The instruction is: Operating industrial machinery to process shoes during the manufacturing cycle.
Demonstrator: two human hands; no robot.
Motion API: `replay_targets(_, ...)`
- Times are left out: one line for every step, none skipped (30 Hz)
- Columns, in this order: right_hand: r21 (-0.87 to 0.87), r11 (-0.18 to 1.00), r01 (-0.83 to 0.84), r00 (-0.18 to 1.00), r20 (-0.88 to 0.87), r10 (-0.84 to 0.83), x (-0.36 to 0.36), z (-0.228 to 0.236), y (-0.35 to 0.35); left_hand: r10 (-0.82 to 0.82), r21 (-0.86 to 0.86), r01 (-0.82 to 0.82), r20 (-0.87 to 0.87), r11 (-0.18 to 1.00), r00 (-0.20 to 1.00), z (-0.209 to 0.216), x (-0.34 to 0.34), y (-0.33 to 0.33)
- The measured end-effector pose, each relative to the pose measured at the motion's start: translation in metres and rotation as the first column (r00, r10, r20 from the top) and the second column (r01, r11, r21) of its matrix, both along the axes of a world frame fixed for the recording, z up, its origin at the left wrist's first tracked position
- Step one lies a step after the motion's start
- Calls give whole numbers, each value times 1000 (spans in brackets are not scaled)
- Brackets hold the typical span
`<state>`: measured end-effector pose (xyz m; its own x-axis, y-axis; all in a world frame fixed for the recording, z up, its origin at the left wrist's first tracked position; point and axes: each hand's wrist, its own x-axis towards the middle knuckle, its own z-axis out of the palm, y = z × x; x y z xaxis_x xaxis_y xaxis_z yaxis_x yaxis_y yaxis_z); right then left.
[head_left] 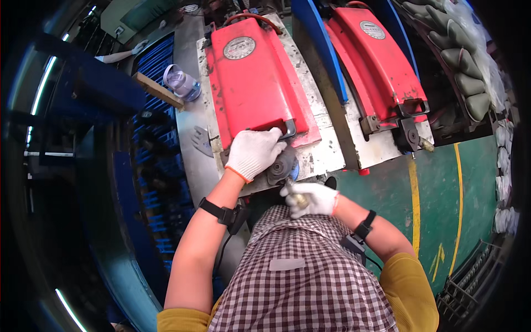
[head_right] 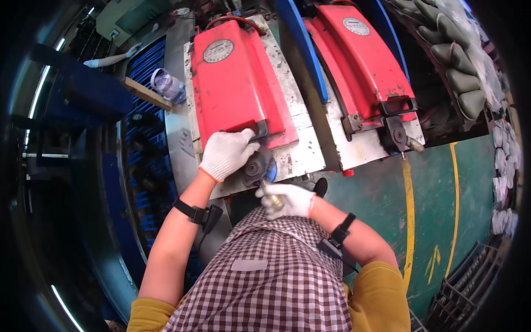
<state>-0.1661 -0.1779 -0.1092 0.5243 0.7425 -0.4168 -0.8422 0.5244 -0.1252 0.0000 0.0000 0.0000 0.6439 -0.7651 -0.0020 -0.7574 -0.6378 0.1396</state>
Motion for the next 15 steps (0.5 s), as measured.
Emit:
replay_targets(-30,999,33,999,-12,-34,-4,2,-25,19,-28,-20,-31,999,999,-1,-1,-3)
replay_targets(-30,987,159,985,-61,-160,-9,-3,-45,35,-55,-38,-65,998,997,-3,-1,-5)
replay_targets(22,966,256,967,4,-257,-16,16,-45,1,-92,-4,-33,996,999,-1,-4,12)
replay_targets(-159,964,212,973,124,-194,-20,30,-64,35,-58,-38,-48,998,998,4,-6,10)
replay_targets(-342,923,176,968,230,-100,-21,39,-88,74,-24,-76,-58,997,996,10,-7,3)
replay_targets(-474,859,194,942,335,-28,-23,45,-112,91,-57,-94,-58,994,994,11,-8,-2)
replay_targets(-627,711,319,871,489,42,-27,50,-129,100,-81,-105,-62,991,993,12,-10,-4)
replay_targets(-755,463,465,808,575,126,-32,44,-149,120,-153,-133,-91,979,989,16,-12,-8)
replay_targets(-784,186,593,745,621,243,-33,38,-170,146,-217,-169,-120,961,982,19,-14,-11)
replay_targets(-625,-218,750,643,611,462,-31,49,-194,217,-287,-276,-220,918,951,19,-16,-12)
replay_targets(-279,-511,813,579,482,658,-29,59,-220,270,-339,-350,-260,873,927,13,-19,-12)
replay_targets(-185,-626,757,618,513,596,-27,63,-244,261,-526,-460,-409,715,874,-7,-18,-9)
replay_targets(-95,-729,678,646,551,529,-28,66,-269,206,-652,-565,-545,506,813,-24,-17,-11)
replay_targets(-84,-806,585,750,434,499,-32,65,-294,47,-676,-666,-690,316,723,-15,-22,-28)
replay_targets(-59,-869,491,836,313,451,-37,64,-315,56,-709,-671,-677,215,734,-8,-29,-47)
